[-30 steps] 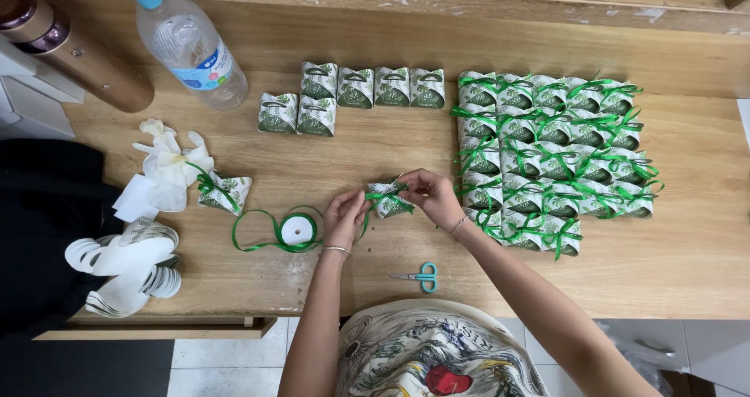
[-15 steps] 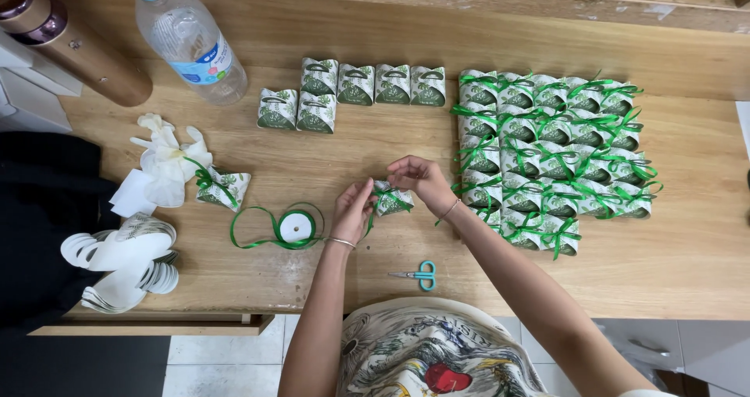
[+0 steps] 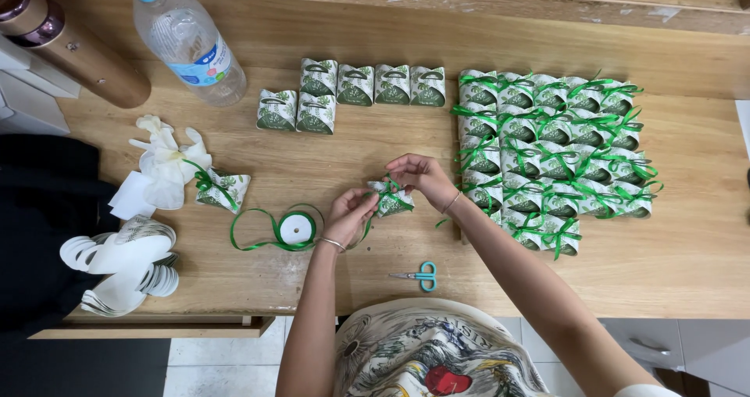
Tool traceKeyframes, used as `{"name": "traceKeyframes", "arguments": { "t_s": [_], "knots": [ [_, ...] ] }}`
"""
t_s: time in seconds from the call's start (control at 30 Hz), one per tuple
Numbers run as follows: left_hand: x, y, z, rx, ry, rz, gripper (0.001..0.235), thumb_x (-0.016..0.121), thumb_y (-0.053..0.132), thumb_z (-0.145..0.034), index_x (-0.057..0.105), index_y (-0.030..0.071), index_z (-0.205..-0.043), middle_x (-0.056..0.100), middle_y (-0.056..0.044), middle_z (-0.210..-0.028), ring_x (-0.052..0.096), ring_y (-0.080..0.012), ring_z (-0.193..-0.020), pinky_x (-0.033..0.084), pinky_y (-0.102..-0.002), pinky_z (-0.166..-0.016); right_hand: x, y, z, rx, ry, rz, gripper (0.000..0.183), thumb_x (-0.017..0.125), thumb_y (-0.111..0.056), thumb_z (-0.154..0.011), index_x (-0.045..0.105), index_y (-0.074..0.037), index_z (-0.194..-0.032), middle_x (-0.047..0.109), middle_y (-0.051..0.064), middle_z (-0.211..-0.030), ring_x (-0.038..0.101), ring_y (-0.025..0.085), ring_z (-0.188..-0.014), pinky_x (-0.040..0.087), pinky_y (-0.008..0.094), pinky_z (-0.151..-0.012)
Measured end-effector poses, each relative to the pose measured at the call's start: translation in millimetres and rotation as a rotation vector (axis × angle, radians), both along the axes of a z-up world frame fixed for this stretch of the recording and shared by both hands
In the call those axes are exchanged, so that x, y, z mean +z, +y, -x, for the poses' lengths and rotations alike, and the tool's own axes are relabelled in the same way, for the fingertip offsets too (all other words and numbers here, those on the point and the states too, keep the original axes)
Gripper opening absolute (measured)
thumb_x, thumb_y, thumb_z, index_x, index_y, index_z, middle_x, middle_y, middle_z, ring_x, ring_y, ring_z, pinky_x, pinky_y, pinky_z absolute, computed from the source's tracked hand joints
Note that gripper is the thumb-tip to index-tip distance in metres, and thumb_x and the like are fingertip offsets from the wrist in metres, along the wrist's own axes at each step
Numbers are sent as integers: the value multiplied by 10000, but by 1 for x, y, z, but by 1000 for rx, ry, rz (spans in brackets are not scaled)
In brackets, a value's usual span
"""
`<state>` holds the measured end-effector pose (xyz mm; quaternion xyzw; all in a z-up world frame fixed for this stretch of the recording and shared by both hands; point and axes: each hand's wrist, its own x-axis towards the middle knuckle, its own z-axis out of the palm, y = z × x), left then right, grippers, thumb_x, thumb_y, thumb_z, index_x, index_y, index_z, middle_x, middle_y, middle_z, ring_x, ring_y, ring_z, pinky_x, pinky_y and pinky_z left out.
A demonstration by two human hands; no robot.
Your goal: Wrapping small decorative gift boxes with green ribbons.
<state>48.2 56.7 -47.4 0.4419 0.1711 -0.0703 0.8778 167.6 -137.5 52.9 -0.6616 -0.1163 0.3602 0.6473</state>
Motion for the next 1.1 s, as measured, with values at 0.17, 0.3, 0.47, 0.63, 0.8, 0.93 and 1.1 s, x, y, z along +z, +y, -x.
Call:
{"name": "traceKeyframes", "arguments": {
  "t_s": [0.17, 0.3, 0.47, 0.63, 0.8, 0.93, 1.1],
  "knots": [
    [-2, 9, -7, -80, 9, -130, 208, 772, 187, -923, 690, 42, -1048, 690, -11, -881, 628, -64, -776, 484, -198, -655, 7, 3, 0, 9, 15, 6, 207, 714, -70, -942, 712, -69, -1149, 762, 10, -992, 670, 66, -837, 502, 217, -675],
    [-14, 10, -18, -27, 111, -91, 250, 794, 262, -943, 686, 38, -965, 681, -7, -844, 605, -71, -725, 455, -206, -610, 18, 5, 2, 28, 14, 26, 228, 711, -52, -926, 697, -61, -1153, 782, 19, -1007, 688, 70, -854, 502, 213, -685],
    [22, 2, -14, 21, 181, 270, 293, 748, 382, -956, 675, 102, -1002, 639, 24, -822, 571, -84, -710, 459, -230, -620, -1, 2, -2, 22, -12, 9, 264, 716, -11, -909, 691, -52, -1169, 767, 20, -1007, 686, 74, -856, 510, 212, -691],
    [36, -12, -6, -7, 162, 365, 374, 658, 476, -970, 712, 170, -1177, 594, 69, -835, 525, -67, -726, 433, -233, -640, -4, 2, -1, 3, -46, -14, 278, 714, 18, -900, 689, -44, -1170, 755, 19, -1007, 691, 74, -878, 524, 214, -697],
    [40, -12, 0, -21, 76, 235, 463, 551, 547, -1005, 671, 202, -1288, 603, 75, -876, 526, -59, -748, 417, -235, -662, -4, 4, 0, -9, -92, -14, 288, 716, 31, -905, 683, -36, -1184, 755, 22, -994, 691, 72, -882, 532, 220, -697],
    [40, -13, 2, -38, 60, 149, 441, 539, 527, -1018, 648, 213, -1309, 607, 80, -882, 525, -53, -739, 413, -230, -661, -2, 4, 2, -13, -105, -11, 305, 712, 38, -899, 673, -37, -1192, 763, 25, -980, 687, 72, -867, 538, 227, -692],
    [41, -15, 3, -41, 64, 87, 411, 535, 494, -1024, 639, 227, -1319, 616, 91, -899, 547, -47, -749, 406, -226, -653, -10, 1, 2, -14, -127, -9, 301, 716, 38, -905, 673, -31, -1195, 764, 27, -975, 682, 71, -871, 542, 231, -700]
  ]
}}
